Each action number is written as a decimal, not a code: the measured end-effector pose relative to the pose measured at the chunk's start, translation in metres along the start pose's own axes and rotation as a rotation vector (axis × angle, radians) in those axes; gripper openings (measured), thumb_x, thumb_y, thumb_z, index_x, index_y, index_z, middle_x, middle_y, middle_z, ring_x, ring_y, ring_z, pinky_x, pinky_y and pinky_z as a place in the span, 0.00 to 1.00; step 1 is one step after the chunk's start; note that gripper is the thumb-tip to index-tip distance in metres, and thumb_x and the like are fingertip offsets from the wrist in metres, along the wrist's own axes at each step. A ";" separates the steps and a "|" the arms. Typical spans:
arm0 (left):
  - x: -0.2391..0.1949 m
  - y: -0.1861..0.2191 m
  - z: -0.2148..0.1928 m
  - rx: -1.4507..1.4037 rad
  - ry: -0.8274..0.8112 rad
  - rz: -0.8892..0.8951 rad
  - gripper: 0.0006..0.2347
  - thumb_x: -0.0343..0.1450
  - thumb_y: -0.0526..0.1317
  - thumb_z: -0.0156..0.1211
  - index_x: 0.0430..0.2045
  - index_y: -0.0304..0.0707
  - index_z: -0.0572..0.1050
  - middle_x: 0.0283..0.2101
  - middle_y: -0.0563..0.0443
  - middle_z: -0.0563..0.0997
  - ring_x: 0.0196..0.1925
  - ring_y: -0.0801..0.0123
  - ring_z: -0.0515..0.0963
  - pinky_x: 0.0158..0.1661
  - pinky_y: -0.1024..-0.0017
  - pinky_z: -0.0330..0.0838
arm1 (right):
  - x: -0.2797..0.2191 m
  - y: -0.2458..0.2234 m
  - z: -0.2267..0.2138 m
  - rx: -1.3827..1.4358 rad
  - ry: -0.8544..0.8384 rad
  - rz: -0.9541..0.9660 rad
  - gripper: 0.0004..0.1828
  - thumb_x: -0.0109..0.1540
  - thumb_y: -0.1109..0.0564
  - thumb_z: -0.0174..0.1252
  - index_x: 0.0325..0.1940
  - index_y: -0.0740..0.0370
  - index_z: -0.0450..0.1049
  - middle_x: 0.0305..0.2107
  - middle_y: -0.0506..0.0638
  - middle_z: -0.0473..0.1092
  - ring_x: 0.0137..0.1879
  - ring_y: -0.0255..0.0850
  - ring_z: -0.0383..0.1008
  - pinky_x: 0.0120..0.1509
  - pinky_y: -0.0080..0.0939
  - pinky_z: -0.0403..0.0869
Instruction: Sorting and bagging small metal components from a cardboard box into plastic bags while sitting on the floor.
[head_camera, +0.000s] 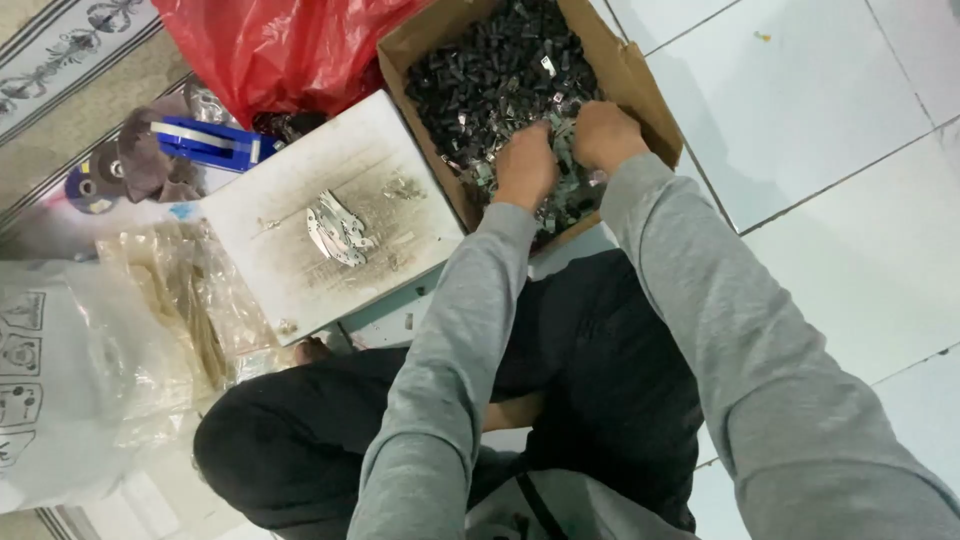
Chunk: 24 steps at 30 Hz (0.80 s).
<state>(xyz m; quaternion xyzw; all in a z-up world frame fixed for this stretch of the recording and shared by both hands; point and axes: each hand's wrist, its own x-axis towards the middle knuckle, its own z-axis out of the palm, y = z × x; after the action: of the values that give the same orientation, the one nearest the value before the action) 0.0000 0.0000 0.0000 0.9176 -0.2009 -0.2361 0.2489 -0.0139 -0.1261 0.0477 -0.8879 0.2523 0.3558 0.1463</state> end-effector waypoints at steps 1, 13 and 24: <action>-0.006 0.000 -0.005 -0.006 0.001 -0.001 0.13 0.63 0.25 0.43 0.34 0.38 0.74 0.38 0.34 0.83 0.39 0.39 0.82 0.37 0.47 0.74 | 0.013 0.011 0.011 -0.006 0.000 0.001 0.08 0.64 0.70 0.51 0.41 0.68 0.76 0.39 0.65 0.77 0.40 0.59 0.80 0.38 0.56 0.80; -0.003 0.010 -0.014 -0.076 -0.035 0.121 0.18 0.62 0.18 0.37 0.34 0.34 0.75 0.43 0.32 0.81 0.44 0.39 0.81 0.41 0.48 0.73 | 0.031 0.052 0.004 -0.535 -0.139 -0.217 0.20 0.65 0.56 0.41 0.41 0.62 0.81 0.38 0.59 0.79 0.39 0.52 0.78 0.43 0.50 0.78; 0.005 0.021 -0.002 -0.070 0.030 0.090 0.13 0.61 0.23 0.45 0.33 0.33 0.76 0.40 0.32 0.81 0.40 0.39 0.80 0.33 0.48 0.69 | -0.060 0.058 -0.041 0.211 0.133 -0.185 0.22 0.69 0.58 0.53 0.68 0.61 0.72 0.37 0.59 0.72 0.36 0.56 0.73 0.36 0.58 0.70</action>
<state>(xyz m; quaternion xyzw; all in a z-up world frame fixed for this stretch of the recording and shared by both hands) 0.0002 -0.0184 0.0114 0.9019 -0.2297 -0.2177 0.2941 -0.0601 -0.1713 0.1142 -0.9086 0.2146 0.2528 0.2538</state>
